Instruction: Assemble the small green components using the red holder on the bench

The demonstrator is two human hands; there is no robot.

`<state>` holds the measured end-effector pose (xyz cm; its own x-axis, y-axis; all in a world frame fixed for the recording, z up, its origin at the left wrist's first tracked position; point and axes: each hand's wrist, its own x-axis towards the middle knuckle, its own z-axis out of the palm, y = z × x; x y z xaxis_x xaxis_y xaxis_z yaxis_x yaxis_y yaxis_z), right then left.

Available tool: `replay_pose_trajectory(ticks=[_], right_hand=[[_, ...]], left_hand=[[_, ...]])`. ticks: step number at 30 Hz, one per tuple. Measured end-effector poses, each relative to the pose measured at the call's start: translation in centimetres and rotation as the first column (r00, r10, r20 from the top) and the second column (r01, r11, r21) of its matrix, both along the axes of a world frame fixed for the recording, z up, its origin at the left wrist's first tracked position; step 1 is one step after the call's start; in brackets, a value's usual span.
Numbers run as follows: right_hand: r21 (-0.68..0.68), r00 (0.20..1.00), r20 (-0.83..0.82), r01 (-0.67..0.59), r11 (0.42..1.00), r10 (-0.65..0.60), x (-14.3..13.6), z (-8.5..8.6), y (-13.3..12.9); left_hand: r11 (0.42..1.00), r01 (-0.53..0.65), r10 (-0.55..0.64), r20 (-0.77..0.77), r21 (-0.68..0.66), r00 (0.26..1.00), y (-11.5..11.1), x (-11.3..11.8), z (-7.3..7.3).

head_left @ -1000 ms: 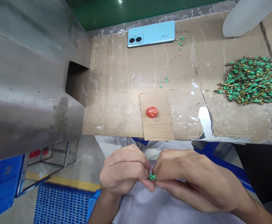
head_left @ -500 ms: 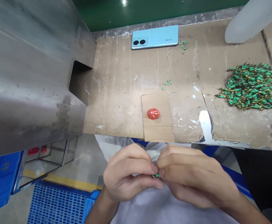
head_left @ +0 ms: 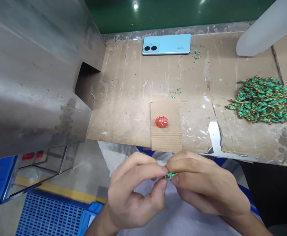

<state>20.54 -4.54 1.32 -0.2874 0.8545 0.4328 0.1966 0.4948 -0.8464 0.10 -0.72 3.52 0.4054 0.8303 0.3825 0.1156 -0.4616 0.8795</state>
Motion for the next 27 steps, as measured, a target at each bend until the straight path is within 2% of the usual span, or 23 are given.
replay_pose_trajectory(ticks=[5,14,18,22,27], right_hand=[[-0.013,0.995,-0.096,-0.022,1.000,0.021,-0.4,0.2,0.5],[-0.182,0.968,-0.220,0.080,0.980,-0.120,-1.8,0.5,0.1],[-0.211,0.969,-0.215,0.077,0.974,-0.123,-1.7,0.5,-0.2],[-0.242,0.969,-0.206,0.083,0.967,-0.135,-1.8,0.6,-0.3],[-0.267,0.966,-0.173,0.142,0.953,-0.192,-2.0,0.9,-0.3]], left_hand=[[0.999,-0.046,0.045,-0.030,-0.010,0.999,-0.2,0.2,0.2],[0.996,-0.086,0.084,-0.056,-0.037,0.995,-0.2,0.4,0.0],[0.998,-0.059,0.058,-0.054,-0.027,0.997,0.0,0.3,0.1],[0.996,-0.090,0.091,-0.082,0.011,0.992,0.2,0.2,0.3],[0.995,-0.101,0.099,-0.091,-0.012,0.991,0.4,0.3,0.5]])
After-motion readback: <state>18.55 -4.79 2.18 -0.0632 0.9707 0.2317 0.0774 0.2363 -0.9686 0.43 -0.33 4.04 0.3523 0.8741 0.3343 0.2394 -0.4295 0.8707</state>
